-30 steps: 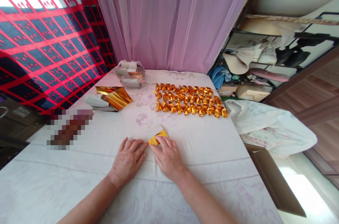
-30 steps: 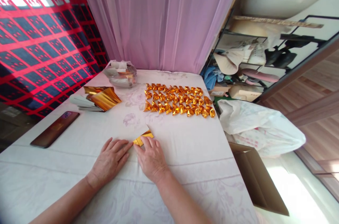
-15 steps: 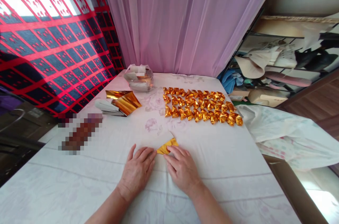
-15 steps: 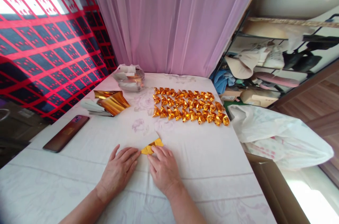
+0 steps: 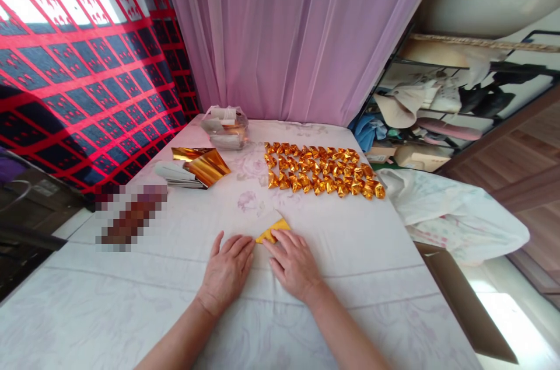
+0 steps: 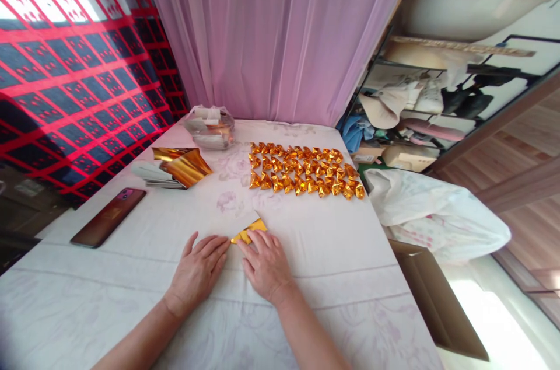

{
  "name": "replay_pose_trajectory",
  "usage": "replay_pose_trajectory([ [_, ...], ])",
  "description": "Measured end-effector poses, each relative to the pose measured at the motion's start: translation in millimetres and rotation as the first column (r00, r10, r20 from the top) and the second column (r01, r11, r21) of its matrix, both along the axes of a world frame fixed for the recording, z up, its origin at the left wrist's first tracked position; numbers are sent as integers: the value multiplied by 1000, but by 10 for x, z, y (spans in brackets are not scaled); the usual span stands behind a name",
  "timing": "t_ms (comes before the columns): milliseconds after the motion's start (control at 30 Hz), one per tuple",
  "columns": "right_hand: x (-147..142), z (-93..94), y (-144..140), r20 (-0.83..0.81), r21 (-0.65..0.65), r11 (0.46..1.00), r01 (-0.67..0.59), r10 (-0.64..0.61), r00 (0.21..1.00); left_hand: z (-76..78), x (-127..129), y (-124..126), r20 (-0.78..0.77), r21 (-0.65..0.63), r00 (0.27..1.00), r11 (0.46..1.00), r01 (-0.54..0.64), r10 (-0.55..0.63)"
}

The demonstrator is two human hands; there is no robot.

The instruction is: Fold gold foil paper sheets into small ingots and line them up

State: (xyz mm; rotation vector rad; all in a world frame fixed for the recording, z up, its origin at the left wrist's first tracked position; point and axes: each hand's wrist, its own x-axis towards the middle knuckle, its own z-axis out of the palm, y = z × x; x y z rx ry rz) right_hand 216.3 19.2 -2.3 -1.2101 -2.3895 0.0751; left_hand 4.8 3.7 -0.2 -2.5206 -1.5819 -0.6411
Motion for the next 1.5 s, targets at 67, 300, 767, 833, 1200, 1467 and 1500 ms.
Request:
replay_pose_trajectory([
  [67,-20,18,-2,49,-11,1000,16,-15,999,-6,0,2,0,-1,1000,1000,3,-3],
  [300,-56,48,-9,50,-14,997,75,-74,996,-8,2,21,18,-8,1000,1000,-2,2],
  [767,-83,14,-87,29,46,985,167,-169,985,-20,12,44,-26,-1,1000,1000,-17,17],
  [833,-121,10,-134,25,36,977,212,-213,977,-26,13,48,-36,4,999,1000,-13,13],
  [1200,-358,0,-329,65,-26,900,435,-432,899,-61,5,81,-60,17,990,991,130,-129],
  [1467,-344,5,-340,77,-40,902,430,-427,901,-84,1,115,-73,-23,979,982,188,-189],
  [1500,-342,-2,-342,71,-36,903,428,-425,902,-84,1,115,-75,-28,979,981,190,-191],
])
